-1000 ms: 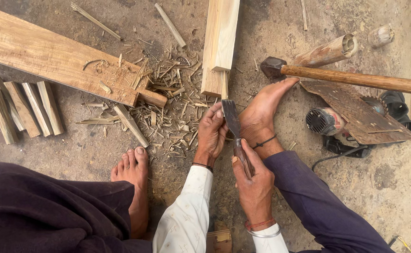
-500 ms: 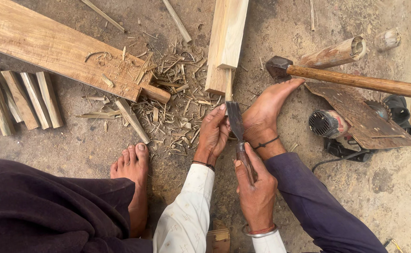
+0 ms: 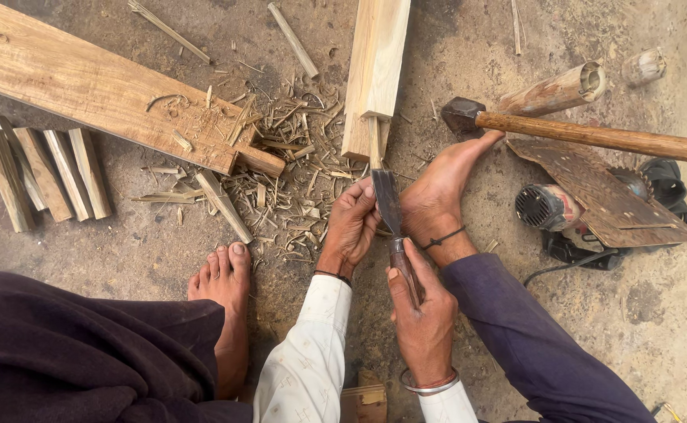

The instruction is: The person sits on the ground and uses a chisel and wooden mallet to pare and shape a mortise in a wooden frame member, fitting a rail into the joint. They repeatedly strike and lever the chisel inside the joint, clear away shavings, and test-fit the mating piece as they work.

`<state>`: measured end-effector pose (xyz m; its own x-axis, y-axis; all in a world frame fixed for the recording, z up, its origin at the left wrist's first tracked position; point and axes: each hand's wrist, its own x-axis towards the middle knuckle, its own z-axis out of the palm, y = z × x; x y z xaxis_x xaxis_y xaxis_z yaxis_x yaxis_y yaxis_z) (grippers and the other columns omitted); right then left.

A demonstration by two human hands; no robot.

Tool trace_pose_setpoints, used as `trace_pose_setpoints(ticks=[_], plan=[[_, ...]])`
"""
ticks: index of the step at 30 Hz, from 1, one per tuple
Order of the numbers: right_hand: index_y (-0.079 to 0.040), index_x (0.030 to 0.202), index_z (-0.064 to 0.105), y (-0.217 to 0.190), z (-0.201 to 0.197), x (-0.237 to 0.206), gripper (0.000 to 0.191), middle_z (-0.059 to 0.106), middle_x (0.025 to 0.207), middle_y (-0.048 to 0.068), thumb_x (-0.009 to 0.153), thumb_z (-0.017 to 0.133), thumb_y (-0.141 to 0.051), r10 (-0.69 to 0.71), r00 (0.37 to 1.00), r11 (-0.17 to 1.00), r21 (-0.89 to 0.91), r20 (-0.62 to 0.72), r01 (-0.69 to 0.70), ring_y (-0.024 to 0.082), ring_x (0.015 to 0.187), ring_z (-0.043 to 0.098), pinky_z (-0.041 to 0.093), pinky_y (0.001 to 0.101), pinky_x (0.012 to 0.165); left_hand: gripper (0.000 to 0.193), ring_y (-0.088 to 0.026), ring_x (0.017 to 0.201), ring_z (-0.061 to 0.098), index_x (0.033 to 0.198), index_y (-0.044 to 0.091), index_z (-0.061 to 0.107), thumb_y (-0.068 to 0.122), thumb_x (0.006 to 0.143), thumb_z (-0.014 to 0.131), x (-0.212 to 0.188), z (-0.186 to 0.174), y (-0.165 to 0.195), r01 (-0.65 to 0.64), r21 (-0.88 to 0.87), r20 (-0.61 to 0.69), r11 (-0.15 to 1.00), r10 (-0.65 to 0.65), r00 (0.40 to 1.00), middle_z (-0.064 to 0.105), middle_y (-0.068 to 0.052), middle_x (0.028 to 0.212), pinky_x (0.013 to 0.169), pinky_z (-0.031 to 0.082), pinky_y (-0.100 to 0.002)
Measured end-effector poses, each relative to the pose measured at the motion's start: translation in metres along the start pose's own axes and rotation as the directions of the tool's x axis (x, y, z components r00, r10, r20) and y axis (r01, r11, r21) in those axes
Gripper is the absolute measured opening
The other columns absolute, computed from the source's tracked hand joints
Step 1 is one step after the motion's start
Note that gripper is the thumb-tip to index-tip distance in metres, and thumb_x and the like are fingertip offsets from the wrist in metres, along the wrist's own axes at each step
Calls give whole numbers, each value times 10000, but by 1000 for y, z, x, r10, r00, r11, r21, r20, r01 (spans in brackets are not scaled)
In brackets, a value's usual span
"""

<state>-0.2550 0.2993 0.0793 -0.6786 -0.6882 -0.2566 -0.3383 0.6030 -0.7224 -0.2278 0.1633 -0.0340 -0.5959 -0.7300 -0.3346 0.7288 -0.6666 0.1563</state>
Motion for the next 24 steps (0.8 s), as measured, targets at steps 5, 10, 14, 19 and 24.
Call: trace_pose_setpoints(ticks=[5, 10, 14, 19, 24], plan=[[-89, 1419, 610, 3, 4, 1, 517, 740, 783, 33, 924, 687, -217, -19, 1000, 1000, -3, -7, 19, 68, 500, 587, 491, 258, 434, 334, -70, 681, 622, 1285, -75, 601, 154, 1044, 638, 1, -4, -3, -95, 37, 77, 995, 92, 993, 705, -41, 895, 634, 551, -209], [-91, 1421, 610, 3, 5, -2, 522, 713, 763, 29, 921, 690, -216, -5, 1000, 1000, -2, -5, 5, 70, 493, 577, 489, 265, 432, 332, -56, 671, 585, 1258, -58, 597, 199, 1051, 640, -1, 0, -7, -109, -10, 110, 994, 110, 988, 684, -26, 890, 614, 523, -194], [-90, 1419, 611, -1, 3, -6, 521, 705, 738, 32, 919, 690, -212, 8, 1000, 1000, 17, -4, -8, 72, 478, 564, 472, 273, 416, 327, -61, 714, 593, 1234, -49, 583, 205, 1033, 628, 1, 4, -8, -104, 2, 37, 995, 104, 994, 685, -33, 930, 639, 518, -195], [-78, 1401, 636, -8, 2, 7, 492, 691, 724, 34, 921, 684, -179, -10, 999, 1000, 18, -31, 11, 65, 479, 550, 459, 262, 423, 290, -66, 662, 565, 1211, -41, 585, 192, 1048, 642, 1, 6, -14, -137, -37, 110, 990, 140, 984, 671, -35, 886, 599, 507, -200], [-78, 1399, 638, -9, -1, 9, 493, 669, 714, 21, 919, 684, -177, -23, 1000, 997, 72, -14, 24, 63, 472, 527, 433, 261, 413, 311, -82, 654, 562, 1227, -43, 584, 196, 1040, 652, 0, 4, -14, -156, -5, 93, 988, 156, 983, 662, -40, 867, 594, 502, -221]])
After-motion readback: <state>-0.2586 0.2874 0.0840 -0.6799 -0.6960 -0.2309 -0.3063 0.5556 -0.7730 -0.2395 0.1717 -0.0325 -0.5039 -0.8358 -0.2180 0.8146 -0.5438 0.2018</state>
